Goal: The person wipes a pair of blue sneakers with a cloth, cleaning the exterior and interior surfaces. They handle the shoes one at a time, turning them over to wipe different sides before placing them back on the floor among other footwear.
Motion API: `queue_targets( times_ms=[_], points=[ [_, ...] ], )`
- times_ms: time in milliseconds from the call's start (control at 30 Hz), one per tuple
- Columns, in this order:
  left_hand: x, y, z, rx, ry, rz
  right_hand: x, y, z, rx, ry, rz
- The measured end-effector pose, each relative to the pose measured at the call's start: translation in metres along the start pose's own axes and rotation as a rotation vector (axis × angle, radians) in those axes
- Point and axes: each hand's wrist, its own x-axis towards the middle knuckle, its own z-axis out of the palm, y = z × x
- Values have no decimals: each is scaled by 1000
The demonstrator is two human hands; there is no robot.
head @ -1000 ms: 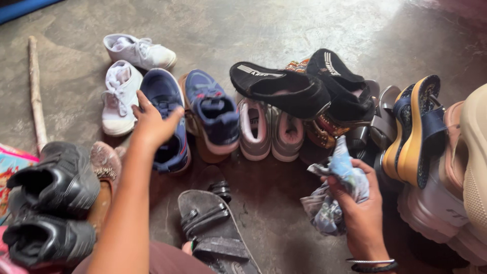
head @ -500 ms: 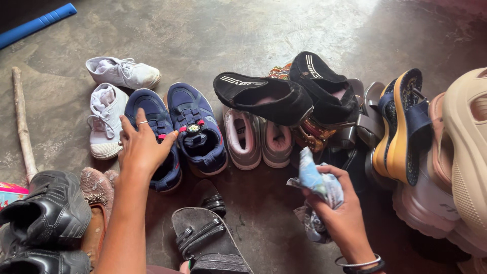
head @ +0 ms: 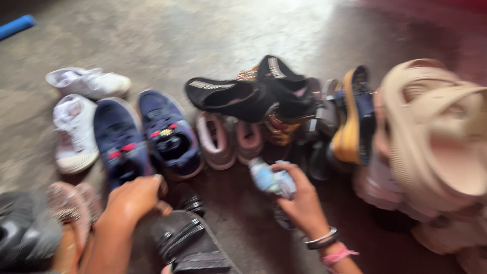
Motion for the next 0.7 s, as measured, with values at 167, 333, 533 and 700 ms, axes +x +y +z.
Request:
queue_targets(
  times_ms=[167, 333, 533, 700],
  points=[
    [8, 16, 30, 167, -126, 2, -8, -16, -6, -262, -115, -69],
    [21, 25, 42, 215, -173, 21, -8, -18, -7, -322, -127, -154],
    [26, 35, 32, 297, -217, 41, -2, -16, -11, -265, -111, -162],
    [5, 58, 8, -124, -51, 190, 4, -18, -13, -268, -122, -104]
  ],
)
